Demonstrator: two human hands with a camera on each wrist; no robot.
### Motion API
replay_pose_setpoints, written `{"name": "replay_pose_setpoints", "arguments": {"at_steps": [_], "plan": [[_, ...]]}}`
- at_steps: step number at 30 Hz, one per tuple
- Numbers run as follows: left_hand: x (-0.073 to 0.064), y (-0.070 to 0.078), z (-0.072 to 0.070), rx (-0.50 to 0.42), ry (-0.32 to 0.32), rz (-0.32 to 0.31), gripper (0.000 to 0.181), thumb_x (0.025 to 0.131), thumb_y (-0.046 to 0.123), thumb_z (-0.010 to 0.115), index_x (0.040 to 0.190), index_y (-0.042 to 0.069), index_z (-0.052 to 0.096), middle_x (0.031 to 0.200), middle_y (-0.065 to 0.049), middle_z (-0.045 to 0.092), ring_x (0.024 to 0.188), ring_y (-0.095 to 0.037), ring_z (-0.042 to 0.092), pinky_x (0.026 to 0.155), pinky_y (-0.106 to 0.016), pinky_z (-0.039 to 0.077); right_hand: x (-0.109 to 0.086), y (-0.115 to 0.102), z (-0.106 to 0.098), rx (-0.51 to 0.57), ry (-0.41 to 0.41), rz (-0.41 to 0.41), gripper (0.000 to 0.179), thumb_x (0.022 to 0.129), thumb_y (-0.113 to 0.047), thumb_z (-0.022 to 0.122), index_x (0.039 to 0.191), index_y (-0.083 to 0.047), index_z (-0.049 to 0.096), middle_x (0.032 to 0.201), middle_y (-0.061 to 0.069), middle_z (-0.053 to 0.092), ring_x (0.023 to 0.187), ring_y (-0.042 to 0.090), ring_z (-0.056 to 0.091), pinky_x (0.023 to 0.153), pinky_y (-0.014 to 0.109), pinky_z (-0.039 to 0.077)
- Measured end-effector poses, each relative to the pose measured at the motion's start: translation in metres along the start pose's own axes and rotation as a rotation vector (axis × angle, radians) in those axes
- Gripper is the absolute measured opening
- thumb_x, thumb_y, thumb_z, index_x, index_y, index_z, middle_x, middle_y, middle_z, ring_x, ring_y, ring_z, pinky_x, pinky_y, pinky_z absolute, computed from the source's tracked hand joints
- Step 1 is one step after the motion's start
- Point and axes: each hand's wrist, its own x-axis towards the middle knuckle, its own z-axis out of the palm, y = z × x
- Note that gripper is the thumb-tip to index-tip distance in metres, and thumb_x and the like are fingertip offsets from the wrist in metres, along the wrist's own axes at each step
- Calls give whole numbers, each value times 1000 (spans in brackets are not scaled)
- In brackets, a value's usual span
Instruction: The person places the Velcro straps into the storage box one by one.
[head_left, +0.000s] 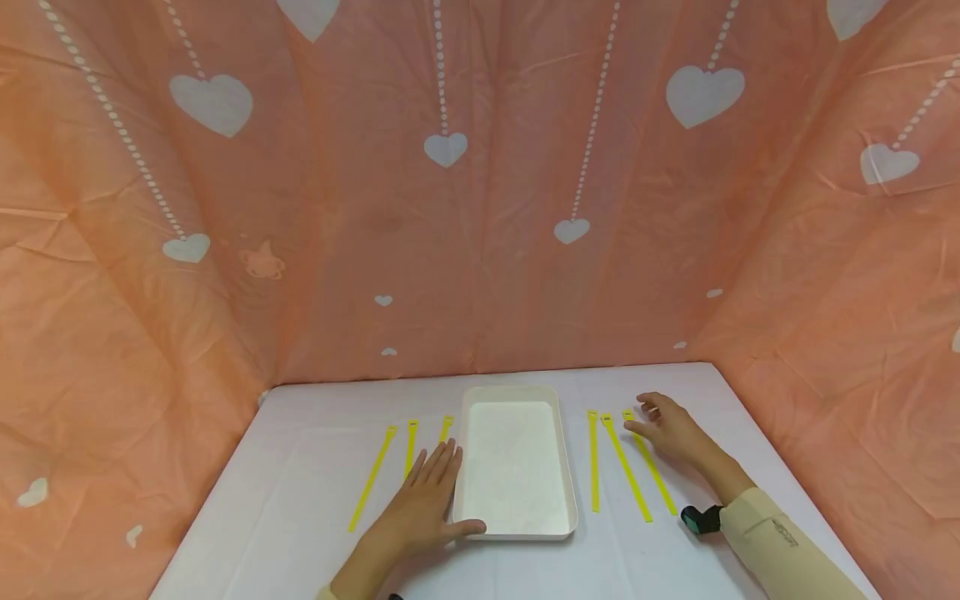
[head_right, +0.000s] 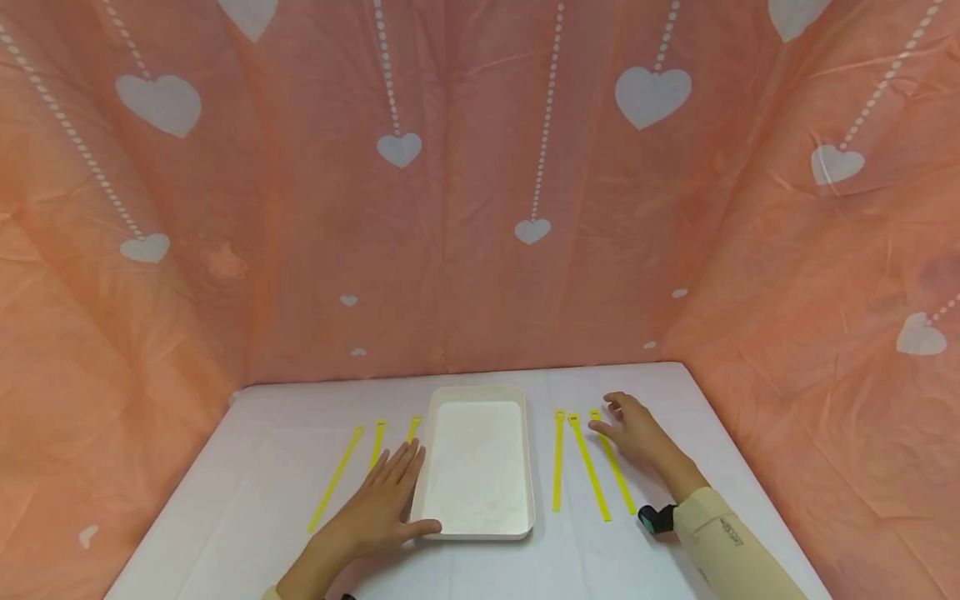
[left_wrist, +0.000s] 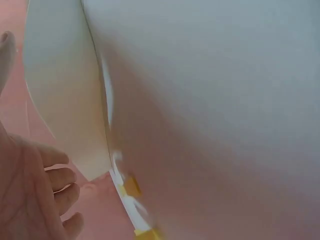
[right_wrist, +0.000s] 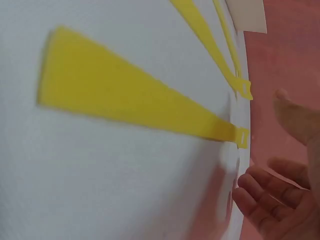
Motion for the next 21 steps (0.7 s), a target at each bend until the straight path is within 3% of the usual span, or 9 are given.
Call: {"name": "replay_pose_setpoints", "arguments": {"at_steps": [8, 13, 21], "plan": [[4, 5, 4, -7, -12, -2, 123, 89, 78, 68, 168, -5, 24, 177, -23, 19, 164, -38, 18, 134, -55, 13, 5, 7, 0, 53, 6, 68, 43, 100, -20, 79, 127, 9, 64, 104, 14, 70, 97, 29, 67, 85, 45, 58], [4, 8, 6, -11, -11, 16, 128, 87, 81, 67, 167, -7, 21, 177, -23, 17, 164, -40, 18, 134, -55, 17, 9, 7, -1, 87, -2, 129, 38, 102, -19, 77, 124, 9, 65, 106, 16, 70, 97, 29, 65, 83, 39, 57], [5, 12, 5, -41, -40, -10, 130, 87, 79, 69, 168, -8, 17, 177, -24, 13, 165, -38, 15, 134, -53, 19, 13, 10, 3, 195, 4, 240, 32, 100, -17, 78, 118, 8, 68, 101, 14, 68, 88, 24, 62, 64, 28, 55]]}}
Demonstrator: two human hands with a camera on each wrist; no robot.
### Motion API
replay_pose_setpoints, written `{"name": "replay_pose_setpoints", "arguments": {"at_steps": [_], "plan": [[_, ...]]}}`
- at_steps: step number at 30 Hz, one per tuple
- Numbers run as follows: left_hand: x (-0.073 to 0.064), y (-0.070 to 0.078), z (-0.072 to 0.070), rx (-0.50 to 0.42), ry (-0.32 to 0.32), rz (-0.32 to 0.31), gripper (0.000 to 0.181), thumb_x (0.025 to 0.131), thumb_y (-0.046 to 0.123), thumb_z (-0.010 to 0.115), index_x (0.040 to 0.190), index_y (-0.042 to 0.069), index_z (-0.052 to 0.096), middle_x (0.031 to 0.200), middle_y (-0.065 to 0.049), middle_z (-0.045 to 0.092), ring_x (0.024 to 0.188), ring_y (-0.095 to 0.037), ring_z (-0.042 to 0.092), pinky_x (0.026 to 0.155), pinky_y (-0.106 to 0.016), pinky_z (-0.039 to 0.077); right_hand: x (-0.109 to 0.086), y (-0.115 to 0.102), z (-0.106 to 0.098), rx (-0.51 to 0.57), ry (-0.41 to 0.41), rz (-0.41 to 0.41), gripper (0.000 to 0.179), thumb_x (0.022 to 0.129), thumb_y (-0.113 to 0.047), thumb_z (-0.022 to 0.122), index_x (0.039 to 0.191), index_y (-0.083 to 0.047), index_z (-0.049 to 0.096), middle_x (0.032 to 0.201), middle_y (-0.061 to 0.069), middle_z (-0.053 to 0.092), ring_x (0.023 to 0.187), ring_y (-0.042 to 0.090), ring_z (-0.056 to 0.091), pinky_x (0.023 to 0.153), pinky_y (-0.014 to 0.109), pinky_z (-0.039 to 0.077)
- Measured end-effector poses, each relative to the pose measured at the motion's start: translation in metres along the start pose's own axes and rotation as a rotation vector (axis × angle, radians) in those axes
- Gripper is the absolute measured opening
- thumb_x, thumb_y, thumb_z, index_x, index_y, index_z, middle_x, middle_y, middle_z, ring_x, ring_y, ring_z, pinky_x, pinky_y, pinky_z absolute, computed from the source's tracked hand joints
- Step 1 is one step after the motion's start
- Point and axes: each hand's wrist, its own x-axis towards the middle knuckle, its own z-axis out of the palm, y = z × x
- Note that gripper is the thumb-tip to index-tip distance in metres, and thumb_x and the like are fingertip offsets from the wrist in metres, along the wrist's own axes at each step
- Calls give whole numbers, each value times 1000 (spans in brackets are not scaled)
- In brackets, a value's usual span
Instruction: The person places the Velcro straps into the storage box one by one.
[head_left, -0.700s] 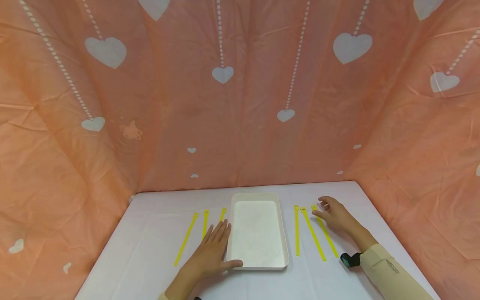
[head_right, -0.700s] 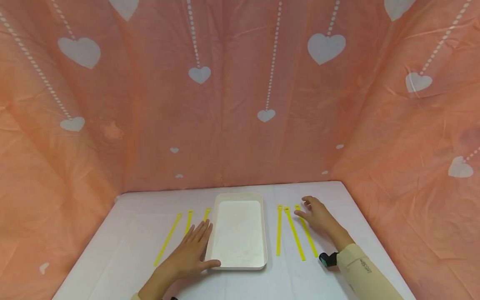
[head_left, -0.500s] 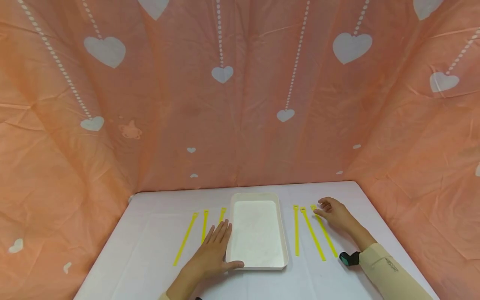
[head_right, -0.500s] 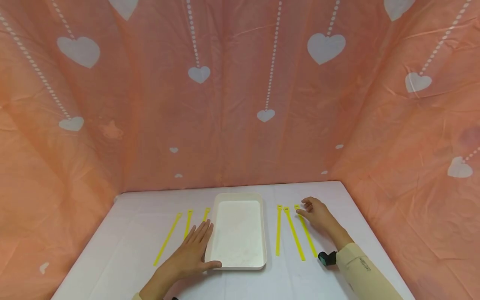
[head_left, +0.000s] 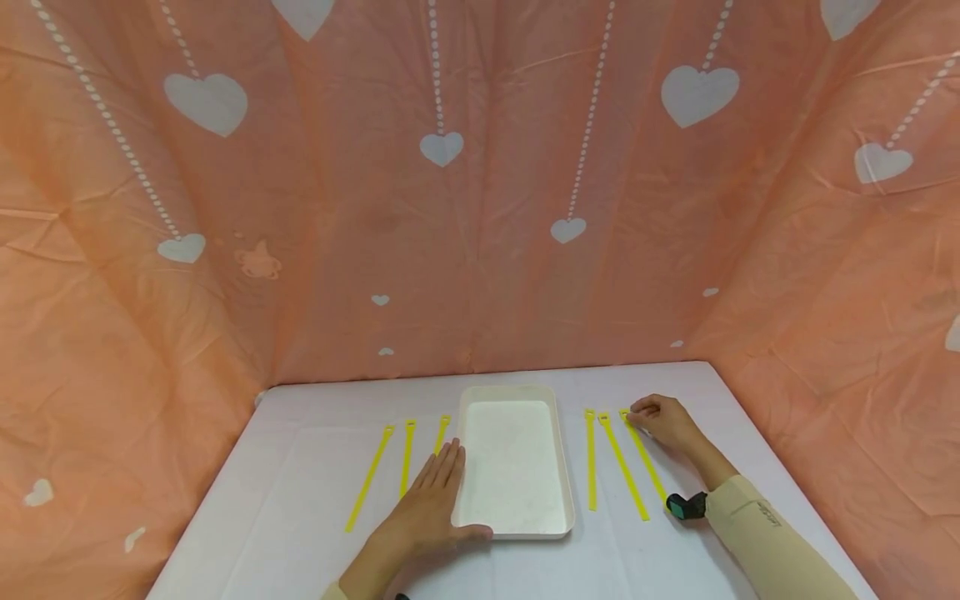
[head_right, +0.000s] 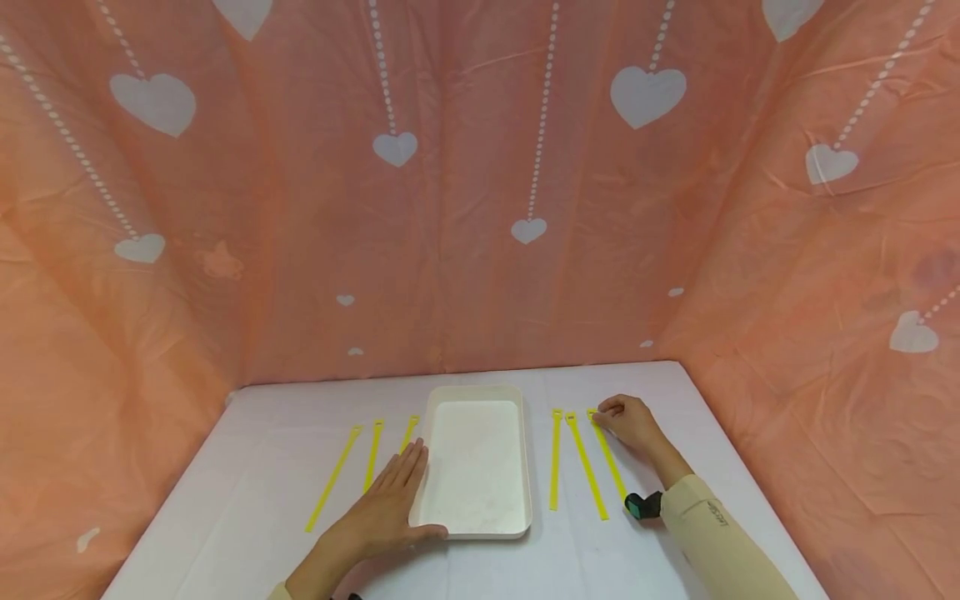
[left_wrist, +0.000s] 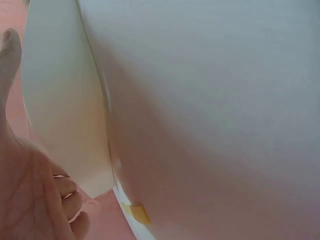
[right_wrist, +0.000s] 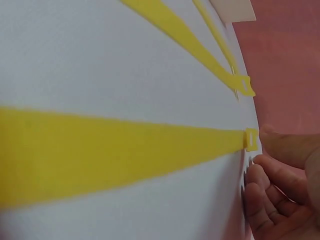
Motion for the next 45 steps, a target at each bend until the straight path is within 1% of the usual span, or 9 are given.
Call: {"name": "replay_pose_setpoints", "arguments": {"at_steps": [6, 10, 15, 17, 23, 29, 31, 37, 45], "plan": [[-1, 2, -1, -14, -7, -3, 130, 87, 78, 70, 168, -9, 15, 177, -25, 12, 165, -37, 14, 133, -53, 21, 4, 3, 5, 11, 14, -8, 31, 99, -17, 79, 116, 8, 71, 98, 12, 68, 84, 23, 58, 64, 27, 52], [-1, 1, 1, -40, 1, -4, 128, 89, 77, 69, 168, -8, 15, 177, -26, 12, 165, -38, 14, 134, -52, 18, 6, 4, 7, 13, 19, -2, 33, 98, -18, 81, 116, 7, 70, 95, 11, 66, 83, 23, 57, 66, 26, 50], [-2, 1, 5, -50, 18, -13, 128, 89, 79, 67, 168, -6, 15, 178, -23, 11, 165, -37, 13, 135, -33, -2, 6, 4, 10, 17, 18, 15, 34, 97, -18, 82, 115, 8, 69, 93, 10, 64, 84, 23, 57, 68, 27, 49], [-3, 1, 5, -58, 23, -9, 128, 89, 79, 66, 168, -7, 15, 178, -24, 11, 165, -38, 12, 134, -30, -5, 6, 3, 12, 25, 22, 26, 33, 96, -17, 82, 114, 8, 68, 93, 10, 63, 85, 23, 56, 68, 27, 48], [-3, 0, 5, -86, 21, 0, 126, 91, 76, 68, 168, -8, 13, 177, -27, 11, 165, -40, 12, 136, -45, 5, 6, -1, 14, 31, 31, 55, 25, 96, -14, 81, 107, 5, 68, 93, 11, 63, 86, 24, 56, 70, 28, 49], [-1, -3, 13, -1, 49, 12, 128, 90, 86, 57, 168, -7, 16, 178, -24, 13, 165, -37, 14, 131, -26, -13, 3, 0, 12, 8, 26, 63, 25, 97, -18, 80, 106, 3, 71, 96, 12, 64, 87, 25, 56, 71, 28, 48], [0, -3, 13, 0, 43, 8, 128, 90, 85, 58, 168, -7, 16, 177, -24, 14, 165, -38, 14, 133, -29, -10, 3, 1, 11, 10, 17, 54, 25, 98, -18, 80, 106, 4, 72, 97, 13, 65, 87, 25, 57, 71, 29, 49], [0, 5, 2, 11, -29, -36, 127, 90, 79, 66, 168, -7, 15, 178, -23, 11, 165, -37, 13, 135, -51, 15, 4, 3, 5, 15, 6, 58, 23, 99, -20, 78, 107, 2, 75, 107, 16, 71, 93, 26, 60, 73, 30, 52], [0, 5, 1, -2, -18, -27, 126, 90, 76, 69, 168, -8, 16, 178, -25, 12, 165, -38, 13, 134, -53, 17, 5, -1, -7, 37, -29, 56, 14, 100, -12, 76, 103, 2, 74, 94, 10, 70, 83, 22, 61, 67, 29, 55]]}}
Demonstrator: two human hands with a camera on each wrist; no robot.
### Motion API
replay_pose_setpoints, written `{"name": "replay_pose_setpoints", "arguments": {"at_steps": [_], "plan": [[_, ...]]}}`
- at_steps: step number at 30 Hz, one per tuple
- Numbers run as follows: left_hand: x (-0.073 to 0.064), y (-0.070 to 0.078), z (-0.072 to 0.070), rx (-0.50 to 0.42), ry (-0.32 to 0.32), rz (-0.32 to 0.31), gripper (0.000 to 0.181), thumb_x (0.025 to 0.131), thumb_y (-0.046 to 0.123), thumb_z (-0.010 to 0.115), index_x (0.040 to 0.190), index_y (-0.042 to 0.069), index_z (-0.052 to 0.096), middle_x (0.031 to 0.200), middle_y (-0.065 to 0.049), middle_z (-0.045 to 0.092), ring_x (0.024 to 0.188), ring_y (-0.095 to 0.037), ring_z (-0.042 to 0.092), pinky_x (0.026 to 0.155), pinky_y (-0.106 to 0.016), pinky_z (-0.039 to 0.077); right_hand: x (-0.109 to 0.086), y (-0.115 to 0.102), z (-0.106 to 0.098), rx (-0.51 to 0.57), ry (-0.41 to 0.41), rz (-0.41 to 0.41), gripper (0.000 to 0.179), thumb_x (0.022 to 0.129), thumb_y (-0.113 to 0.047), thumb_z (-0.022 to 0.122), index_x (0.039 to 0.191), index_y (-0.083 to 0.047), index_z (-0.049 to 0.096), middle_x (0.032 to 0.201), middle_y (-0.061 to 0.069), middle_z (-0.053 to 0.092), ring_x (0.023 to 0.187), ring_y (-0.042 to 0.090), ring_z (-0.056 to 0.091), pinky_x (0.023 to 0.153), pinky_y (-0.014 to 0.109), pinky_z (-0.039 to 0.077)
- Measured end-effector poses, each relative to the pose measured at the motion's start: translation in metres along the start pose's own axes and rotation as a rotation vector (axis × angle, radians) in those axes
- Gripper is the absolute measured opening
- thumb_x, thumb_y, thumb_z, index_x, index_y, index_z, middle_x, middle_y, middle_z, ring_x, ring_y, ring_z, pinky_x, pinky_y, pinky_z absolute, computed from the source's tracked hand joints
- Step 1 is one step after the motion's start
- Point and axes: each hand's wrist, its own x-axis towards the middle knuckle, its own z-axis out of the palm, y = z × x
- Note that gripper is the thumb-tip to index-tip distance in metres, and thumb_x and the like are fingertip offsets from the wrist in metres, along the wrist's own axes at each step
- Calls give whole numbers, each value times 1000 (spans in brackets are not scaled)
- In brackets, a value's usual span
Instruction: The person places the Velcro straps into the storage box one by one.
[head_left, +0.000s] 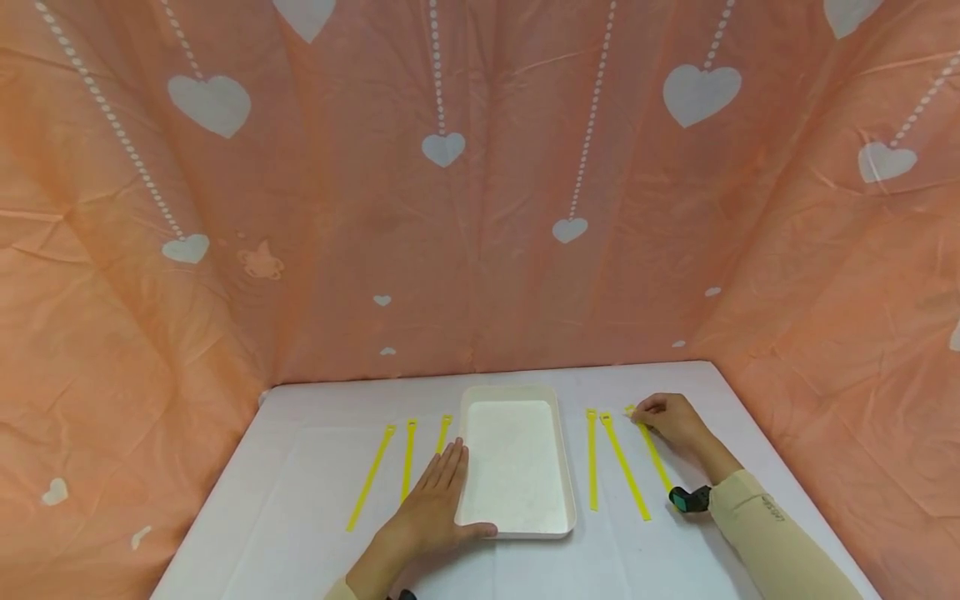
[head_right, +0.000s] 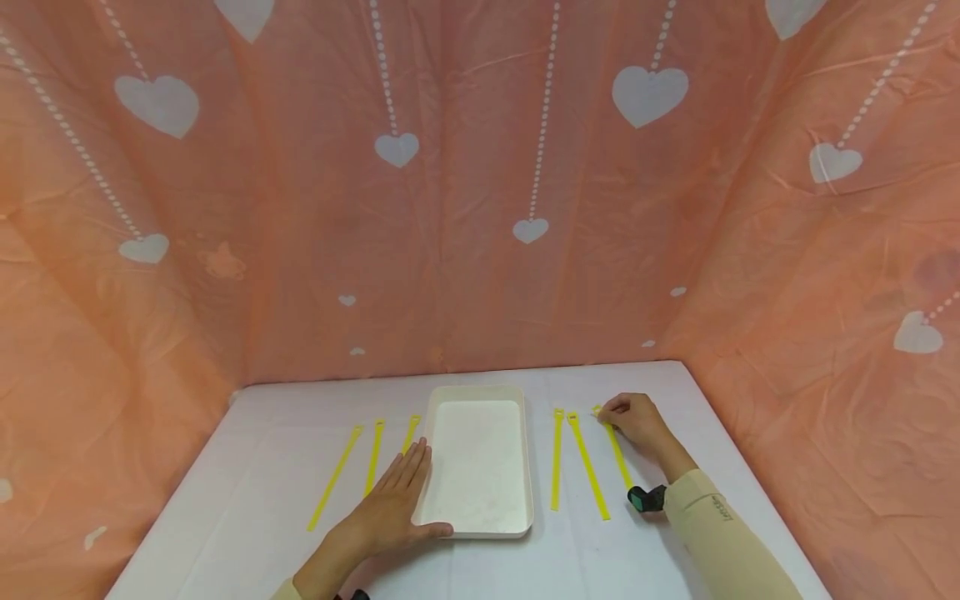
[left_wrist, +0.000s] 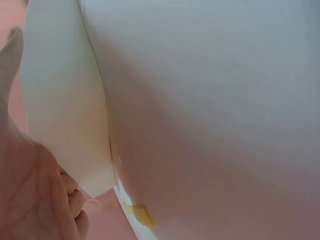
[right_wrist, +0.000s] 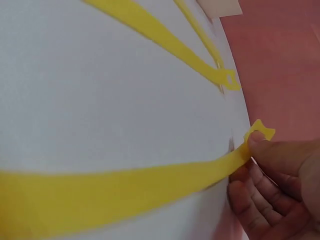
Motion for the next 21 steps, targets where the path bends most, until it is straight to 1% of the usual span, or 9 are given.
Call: {"name": "replay_pose_setpoints", "arguments": {"at_steps": [3, 6, 11, 14, 17, 21], "plan": [[0, 0, 2, -21, 2, -5, 127, 89, 75, 71, 168, -8, 15, 178, -24, 11, 165, -38, 13, 134, -53, 17, -1, -3, -4, 7, -5, -30, 13, 101, -9, 73, 103, 4, 73, 90, 10, 72, 77, 20, 63, 65, 30, 58], [0, -1, 3, -34, -2, -17, 128, 88, 76, 71, 168, -7, 15, 178, -23, 10, 165, -37, 12, 134, -53, 16, -2, -8, -6, 19, 1, -53, 14, 103, -7, 71, 105, 6, 72, 88, 11, 73, 72, 19, 64, 63, 32, 59], [0, 0, 3, -12, -5, -29, 128, 89, 79, 67, 169, -6, 14, 179, -22, 9, 166, -37, 11, 135, -51, 14, -6, -19, -10, 24, 29, -92, 19, 104, -12, 71, 110, 7, 71, 89, 10, 73, 73, 19, 62, 60, 30, 56], [0, 1, 2, -12, -2, -26, 128, 89, 79, 68, 168, -7, 15, 178, -23, 9, 165, -37, 12, 134, -52, 15, -8, -26, -12, 2, 63, -146, 20, 104, -14, 73, 111, 5, 72, 91, 9, 74, 76, 18, 65, 62, 29, 57], [-1, 1, 2, -24, 1, -21, 128, 89, 77, 69, 168, -8, 16, 178, -24, 11, 165, -38, 13, 134, -53, 16, -11, -33, -14, -20, 115, -210, 20, 104, -16, 74, 111, 3, 74, 93, 9, 76, 77, 17, 68, 66, 29, 60], [-1, 1, 2, -36, 10, -18, 128, 89, 77, 69, 168, -8, 16, 178, -24, 12, 165, -38, 14, 134, -52, 16, -16, -45, -14, -12, 167, -273, 21, 104, -18, 74, 112, 1, 75, 96, 11, 77, 79, 16, 70, 70, 33, 62]]}}
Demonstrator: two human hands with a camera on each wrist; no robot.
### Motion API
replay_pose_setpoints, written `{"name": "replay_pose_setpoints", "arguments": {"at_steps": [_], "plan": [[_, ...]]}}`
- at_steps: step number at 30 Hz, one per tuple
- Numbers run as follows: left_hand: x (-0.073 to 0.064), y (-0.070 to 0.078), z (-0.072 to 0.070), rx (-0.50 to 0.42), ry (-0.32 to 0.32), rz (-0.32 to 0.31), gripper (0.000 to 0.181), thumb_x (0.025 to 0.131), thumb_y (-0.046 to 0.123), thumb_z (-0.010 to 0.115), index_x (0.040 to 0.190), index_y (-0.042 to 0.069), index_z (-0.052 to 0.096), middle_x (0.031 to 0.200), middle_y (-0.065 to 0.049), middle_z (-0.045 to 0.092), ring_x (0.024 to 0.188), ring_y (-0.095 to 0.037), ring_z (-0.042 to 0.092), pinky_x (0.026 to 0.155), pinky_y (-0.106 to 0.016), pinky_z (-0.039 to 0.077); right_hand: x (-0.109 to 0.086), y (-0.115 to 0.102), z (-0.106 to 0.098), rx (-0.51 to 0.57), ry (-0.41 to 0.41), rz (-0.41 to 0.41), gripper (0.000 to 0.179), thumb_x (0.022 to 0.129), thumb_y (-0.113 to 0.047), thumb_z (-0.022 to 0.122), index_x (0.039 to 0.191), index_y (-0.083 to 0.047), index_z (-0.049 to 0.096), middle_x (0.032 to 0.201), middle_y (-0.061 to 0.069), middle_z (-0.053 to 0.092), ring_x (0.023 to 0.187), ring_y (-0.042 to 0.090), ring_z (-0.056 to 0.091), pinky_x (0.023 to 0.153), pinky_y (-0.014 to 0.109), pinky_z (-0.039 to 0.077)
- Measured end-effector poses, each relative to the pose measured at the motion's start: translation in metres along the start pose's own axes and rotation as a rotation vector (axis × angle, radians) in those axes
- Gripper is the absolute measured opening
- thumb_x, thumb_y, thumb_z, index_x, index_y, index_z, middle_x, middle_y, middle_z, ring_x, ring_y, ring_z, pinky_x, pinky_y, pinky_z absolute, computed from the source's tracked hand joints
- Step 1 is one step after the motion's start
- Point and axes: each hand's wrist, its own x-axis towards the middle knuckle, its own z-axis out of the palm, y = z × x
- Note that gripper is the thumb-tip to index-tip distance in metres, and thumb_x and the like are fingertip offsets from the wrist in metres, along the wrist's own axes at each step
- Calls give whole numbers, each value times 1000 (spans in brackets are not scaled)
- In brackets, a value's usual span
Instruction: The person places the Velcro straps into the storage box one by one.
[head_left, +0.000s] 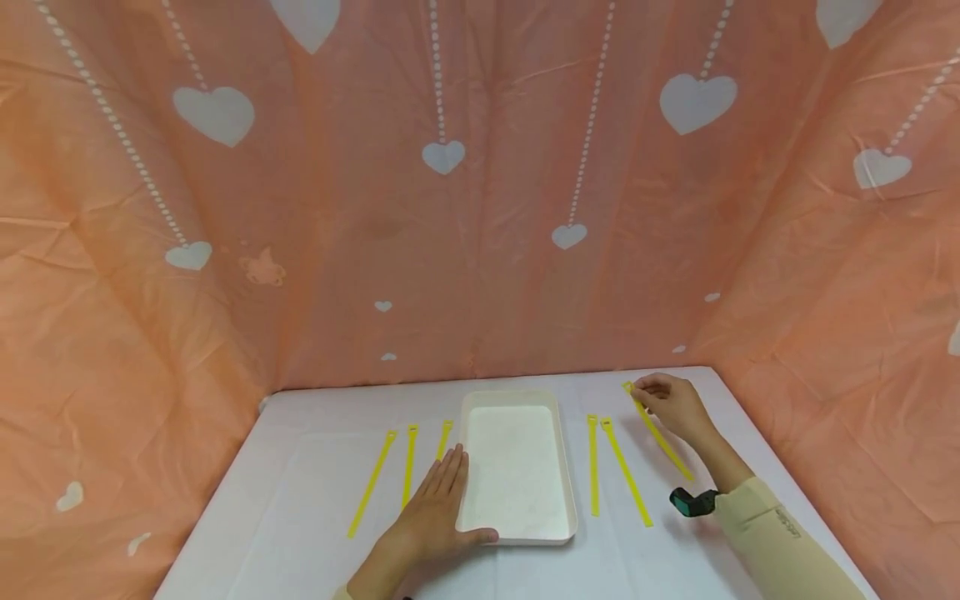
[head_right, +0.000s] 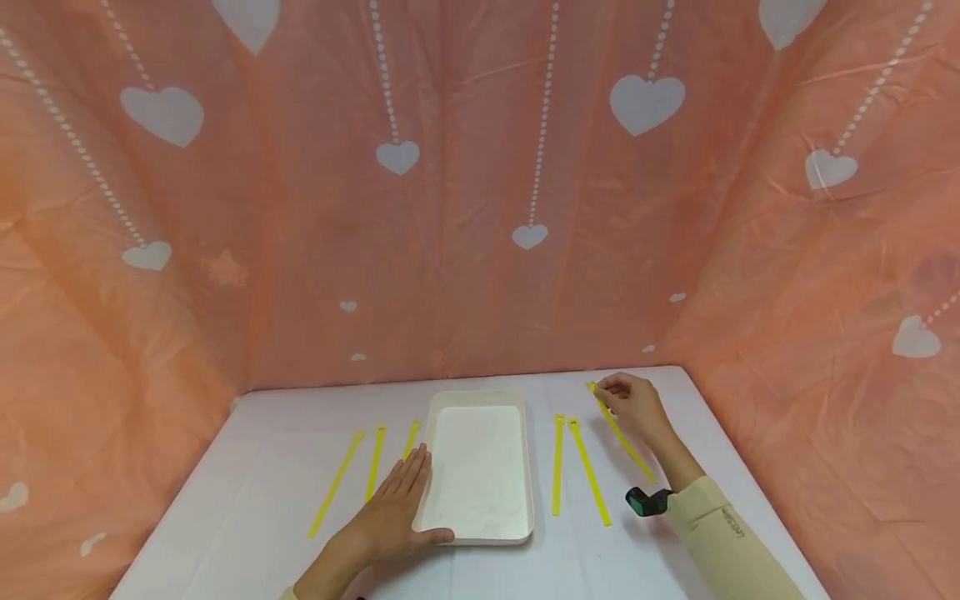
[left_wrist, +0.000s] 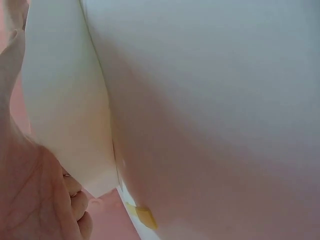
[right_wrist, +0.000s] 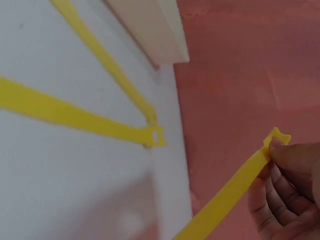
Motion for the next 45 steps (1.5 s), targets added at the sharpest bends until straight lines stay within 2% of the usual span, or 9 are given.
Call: {"name": "replay_pose_setpoints", "arguments": {"at_steps": [3, 7, 12, 17, 23, 30, 37, 42, 45], "plan": [[-1, 0, 1, -20, 13, 9, 128, 89, 77, 69, 168, -8, 16, 177, -26, 12, 164, -40, 14, 136, -49, 11, -2, -12, 0, 28, 19, -41, 21, 104, -17, 74, 113, 2, 74, 98, 13, 78, 81, 15, 70, 72, 35, 63], [0, 0, 4, -41, 18, 20, 128, 89, 78, 68, 167, -9, 15, 176, -28, 13, 164, -42, 15, 136, -46, 5, -3, -28, 1, 71, 34, -73, 21, 102, -13, 76, 114, 3, 73, 99, 14, 77, 80, 13, 71, 71, 28, 63], [0, 1, 2, -27, -9, 2, 128, 90, 79, 66, 169, -7, 13, 178, -24, 9, 165, -38, 12, 135, -51, 11, -3, -48, 6, 136, 37, -102, 22, 102, -11, 76, 116, 4, 71, 100, 15, 75, 80, 12, 71, 70, 22, 61], [-2, 1, 1, -15, -2, 10, 128, 90, 78, 67, 167, -9, 14, 177, -27, 11, 164, -41, 14, 136, -49, 9, -4, -65, 13, 244, 48, -137, 24, 102, -12, 76, 117, 6, 71, 102, 19, 75, 80, 16, 72, 71, 22, 62], [-1, 2, 0, -8, -1, 17, 129, 90, 79, 66, 167, -9, 14, 177, -27, 10, 165, -41, 13, 135, -52, 11, -5, -81, 23, 382, 20, -148, 21, 101, -7, 76, 115, 7, 71, 100, 14, 76, 80, 16, 73, 73, 24, 63], [1, 1, 1, -10, 16, 22, 130, 88, 78, 69, 167, -10, 15, 176, -28, 13, 164, -43, 16, 135, -53, 12, -9, -95, 37, 480, -53, -112, 23, 101, -7, 75, 116, 9, 68, 102, 16, 75, 80, 17, 74, 76, 26, 64], [2, 3, 1, -4, -4, 10, 130, 88, 78, 69, 168, -9, 14, 177, -26, 11, 165, -40, 14, 134, -53, 14, -10, -103, 54, 694, -124, -39, 25, 102, 0, 71, 122, 14, 63, 101, 2, 74, 83, 13, 72, 79, 28, 65], [-1, 2, 1, -43, 1, 14, 129, 90, 79, 66, 168, -9, 14, 177, -27, 10, 164, -44, 12, 136, -44, 1, -10, -110, 72, 720, -178, 1, 22, 102, -1, 71, 121, 9, 65, 99, 2, 75, 83, 14, 73, 83, 30, 65], [0, 3, 0, -48, 0, 14, 128, 90, 79, 66, 168, -8, 14, 177, -26, 11, 164, -44, 12, 136, -47, 5, -12, -113, 83, 726, -210, 28, 18, 102, -1, 72, 117, 7, 66, 96, 3, 75, 81, 15, 73, 84, 32, 66]]}}
